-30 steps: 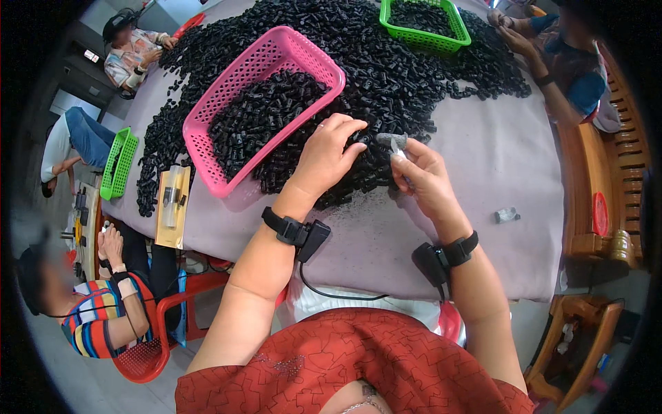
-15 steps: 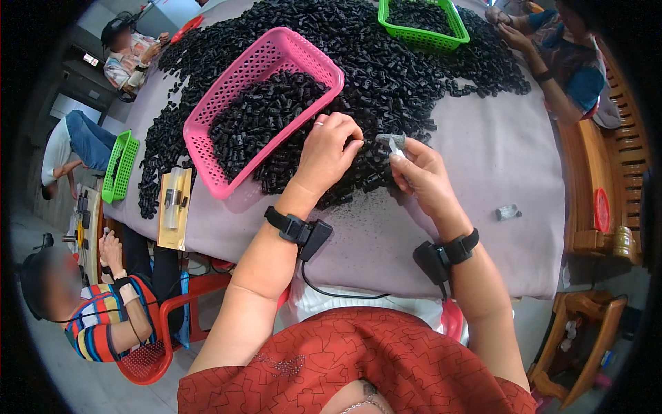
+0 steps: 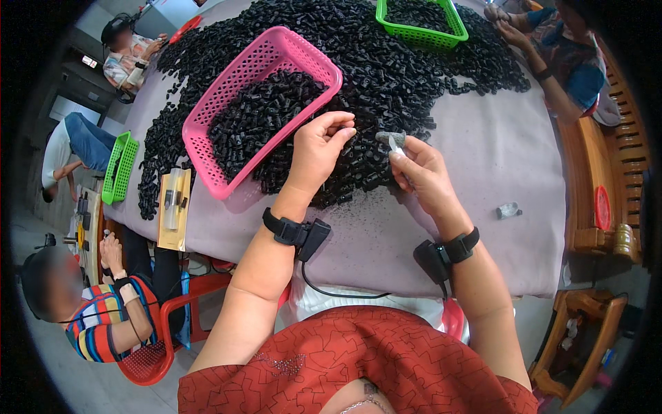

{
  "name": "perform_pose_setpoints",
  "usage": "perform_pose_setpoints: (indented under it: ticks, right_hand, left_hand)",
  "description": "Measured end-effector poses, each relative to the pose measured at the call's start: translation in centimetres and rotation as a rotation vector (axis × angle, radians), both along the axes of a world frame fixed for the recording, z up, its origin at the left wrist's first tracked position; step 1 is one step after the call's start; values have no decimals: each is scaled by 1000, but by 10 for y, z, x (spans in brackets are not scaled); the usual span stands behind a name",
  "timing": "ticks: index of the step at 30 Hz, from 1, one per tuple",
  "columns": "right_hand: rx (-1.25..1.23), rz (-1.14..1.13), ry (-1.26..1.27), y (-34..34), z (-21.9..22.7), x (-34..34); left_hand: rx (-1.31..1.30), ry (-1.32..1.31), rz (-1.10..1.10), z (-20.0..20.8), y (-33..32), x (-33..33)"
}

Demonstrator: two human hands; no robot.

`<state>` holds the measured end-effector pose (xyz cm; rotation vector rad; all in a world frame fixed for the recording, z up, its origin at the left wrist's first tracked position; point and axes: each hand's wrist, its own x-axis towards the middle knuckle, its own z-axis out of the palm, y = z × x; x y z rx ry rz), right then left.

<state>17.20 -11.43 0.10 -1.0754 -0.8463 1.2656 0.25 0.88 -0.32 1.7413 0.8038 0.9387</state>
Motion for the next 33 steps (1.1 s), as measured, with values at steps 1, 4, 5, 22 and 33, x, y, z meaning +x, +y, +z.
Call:
perform_pose_setpoints:
  ticks: [1, 4, 5, 22, 33]
  right_hand:
    - [0, -1, 1, 0, 0, 0]
    - [-9, 12, -6, 0, -1, 1]
    - [-8, 21, -9, 1, -2, 0]
    - [67, 213, -19, -7, 8, -7]
    - [75, 217, -58, -6, 6, -8]
  left_hand:
    - [0, 1, -1, 1, 1, -2]
    - [-408, -233, -172, 2, 5, -8]
    - [-408, -232, -171, 1, 5, -9]
    - [-932, -604, -401, -11, -10, -5]
    - [-983, -599, -482, -13, -10, -5]
